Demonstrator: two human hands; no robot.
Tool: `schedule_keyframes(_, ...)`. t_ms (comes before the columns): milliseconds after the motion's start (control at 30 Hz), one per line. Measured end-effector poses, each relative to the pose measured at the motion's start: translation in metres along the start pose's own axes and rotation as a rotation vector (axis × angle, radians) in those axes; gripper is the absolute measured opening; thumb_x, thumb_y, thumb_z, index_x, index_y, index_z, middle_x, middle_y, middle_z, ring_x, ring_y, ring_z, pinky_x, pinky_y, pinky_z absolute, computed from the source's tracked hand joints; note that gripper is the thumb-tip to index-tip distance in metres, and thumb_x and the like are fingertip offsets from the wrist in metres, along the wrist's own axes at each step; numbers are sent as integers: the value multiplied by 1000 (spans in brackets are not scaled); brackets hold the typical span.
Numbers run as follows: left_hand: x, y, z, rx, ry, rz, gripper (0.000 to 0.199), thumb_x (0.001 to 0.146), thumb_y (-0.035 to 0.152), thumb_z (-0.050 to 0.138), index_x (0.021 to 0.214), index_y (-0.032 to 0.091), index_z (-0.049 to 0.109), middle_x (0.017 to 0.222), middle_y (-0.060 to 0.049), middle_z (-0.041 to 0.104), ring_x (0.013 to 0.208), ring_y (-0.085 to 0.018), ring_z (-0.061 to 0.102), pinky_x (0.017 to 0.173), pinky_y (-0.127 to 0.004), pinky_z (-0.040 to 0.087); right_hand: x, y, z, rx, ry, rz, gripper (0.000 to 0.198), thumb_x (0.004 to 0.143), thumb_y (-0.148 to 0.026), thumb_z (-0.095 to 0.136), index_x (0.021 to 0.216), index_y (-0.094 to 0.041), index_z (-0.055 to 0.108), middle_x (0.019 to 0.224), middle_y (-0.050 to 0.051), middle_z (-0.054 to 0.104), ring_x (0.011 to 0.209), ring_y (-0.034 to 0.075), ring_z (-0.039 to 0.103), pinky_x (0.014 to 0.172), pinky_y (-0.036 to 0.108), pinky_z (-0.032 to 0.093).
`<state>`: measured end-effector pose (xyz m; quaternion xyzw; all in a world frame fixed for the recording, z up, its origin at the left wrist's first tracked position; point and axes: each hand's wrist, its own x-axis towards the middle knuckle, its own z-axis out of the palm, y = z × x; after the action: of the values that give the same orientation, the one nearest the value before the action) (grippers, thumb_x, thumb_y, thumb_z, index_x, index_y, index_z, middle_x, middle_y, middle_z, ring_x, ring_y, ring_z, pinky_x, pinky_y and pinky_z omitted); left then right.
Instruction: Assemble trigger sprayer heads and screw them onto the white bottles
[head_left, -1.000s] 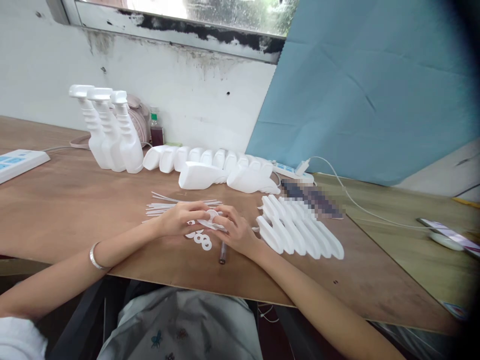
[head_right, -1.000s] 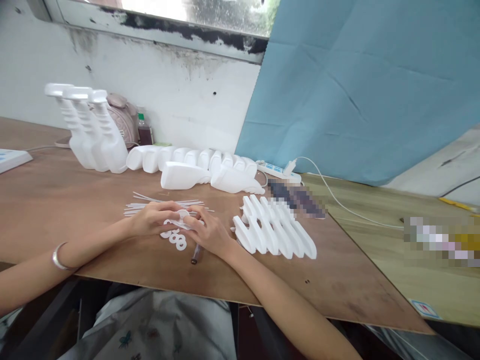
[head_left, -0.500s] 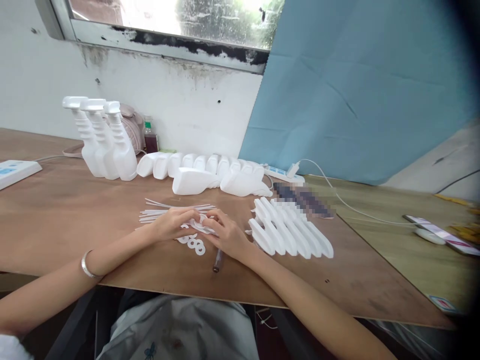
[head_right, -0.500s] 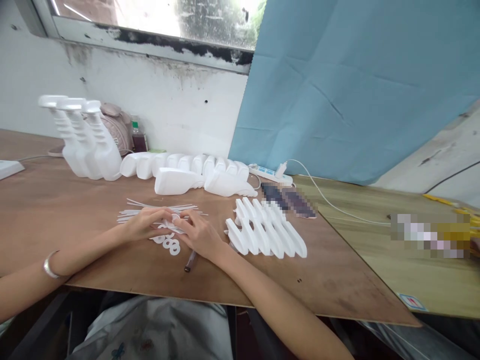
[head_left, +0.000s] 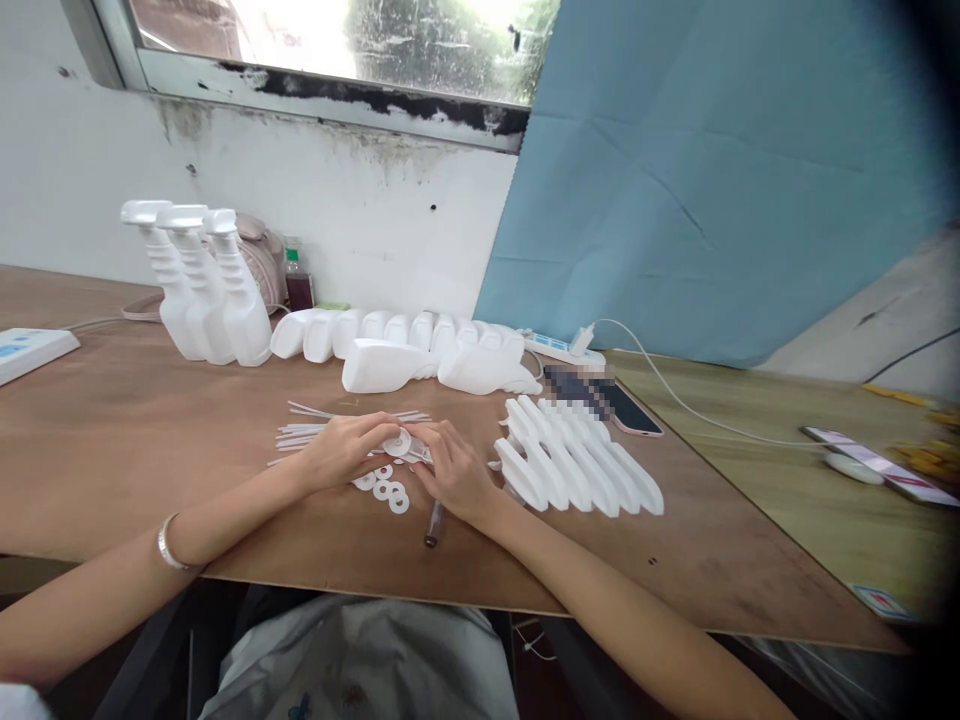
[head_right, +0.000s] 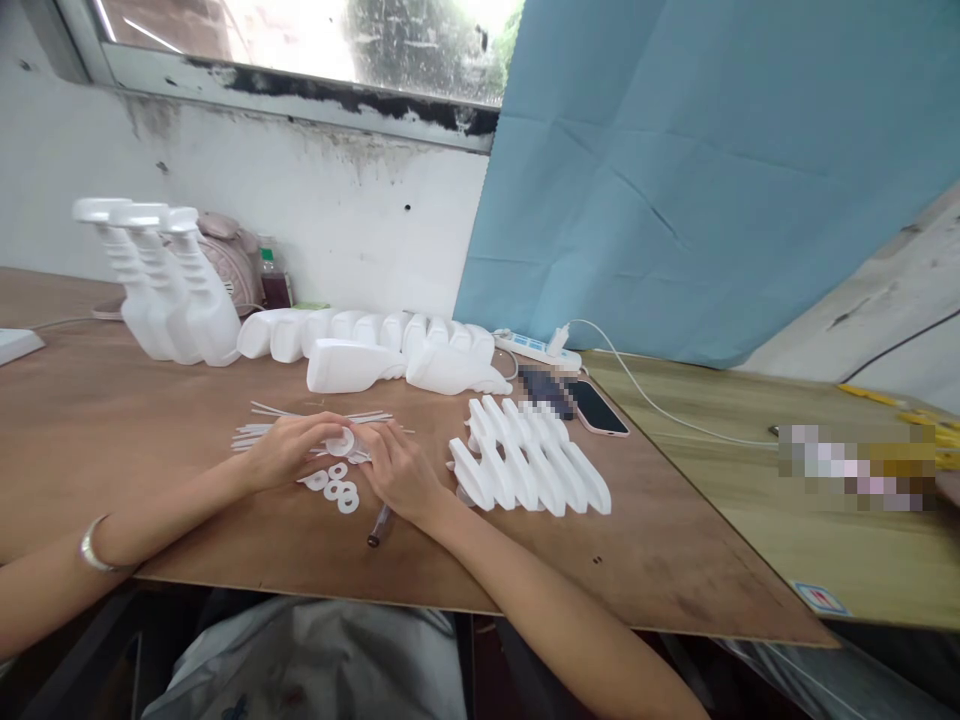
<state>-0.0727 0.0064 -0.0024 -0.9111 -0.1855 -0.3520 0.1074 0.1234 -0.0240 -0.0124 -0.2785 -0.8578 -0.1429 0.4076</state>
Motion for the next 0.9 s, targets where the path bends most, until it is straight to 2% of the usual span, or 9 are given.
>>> schedule_keyframes(100, 0, -1, 0, 75, 37, 67, 18, 84, 26, 45, 99, 16, 49, 91, -9, 64, 78, -15, 63, 66, -23, 49, 0, -1, -1, -2, -6, 9, 36, 83, -14, 42, 119, -17, 38, 98, 9, 59, 92, 20, 55, 76, 35, 50)
schedule_keyframes(233, 1, 0, 0, 45, 41, 76, 20, 84, 24, 46, 102, 16, 48, 90, -8, 64, 79, -15, 63, 67, -22, 48, -2, -1, 1, 6, -7, 26, 35, 83, -14, 41, 118, -16, 39, 98, 10, 59, 93, 21, 55, 77, 35, 50)
schedule_keyframes(400, 1, 1, 1, 2, -65, -29, 18, 83, 27, 47, 97, 15, 47, 85, -6, 64, 73, -15, 62, 61, -22, 46, -4, 0, 5, 19, -34, 63, 33, 83, -19, 46, 116, -16, 40, 98, 10, 59, 91, 21, 55, 77, 36, 50)
schedule_keyframes(500, 0, 1, 2, -2, -105, -72, 17, 83, 29, 48, 92, 16, 45, 88, -6, 63, 73, -16, 62, 59, -22, 45, -2, 1, 4, 4, -31, 44, 34, 82, -15, 46, 116, -16, 41, 96, 9, 59, 88, 21, 54, 77, 36, 49)
schedule_keyframes(667, 0, 2, 1, 19, -71, -48, 16, 84, 29, 46, 93, 16, 44, 89, -7, 63, 75, -16, 62, 59, -22, 45, -1, 1, 3, -2, -25, 28, 37, 80, -10, 45, 116, -16, 40, 96, 9, 59, 89, 21, 52, 77, 35, 48)
schedule_keyframes(800, 2, 3, 0, 42, -71, -55, 17, 84, 30, 47, 93, 16, 46, 80, -4, 62, 67, -14, 60, 57, -21, 43, -2, 0, 4, 16, -38, 70, 34, 81, -15, 46, 115, -16, 41, 97, 9, 58, 90, 22, 52, 78, 36, 48)
schedule_keyframes(900, 2, 2, 0, 97, -49, 10, 18, 84, 28, 46, 97, 16, 47, 87, -6, 63, 72, -14, 60, 59, -21, 43, -2, -1, 4, 42, -36, 88, 36, 79, -13, 48, 114, -16, 40, 100, 10, 57, 93, 22, 51, 80, 37, 47)
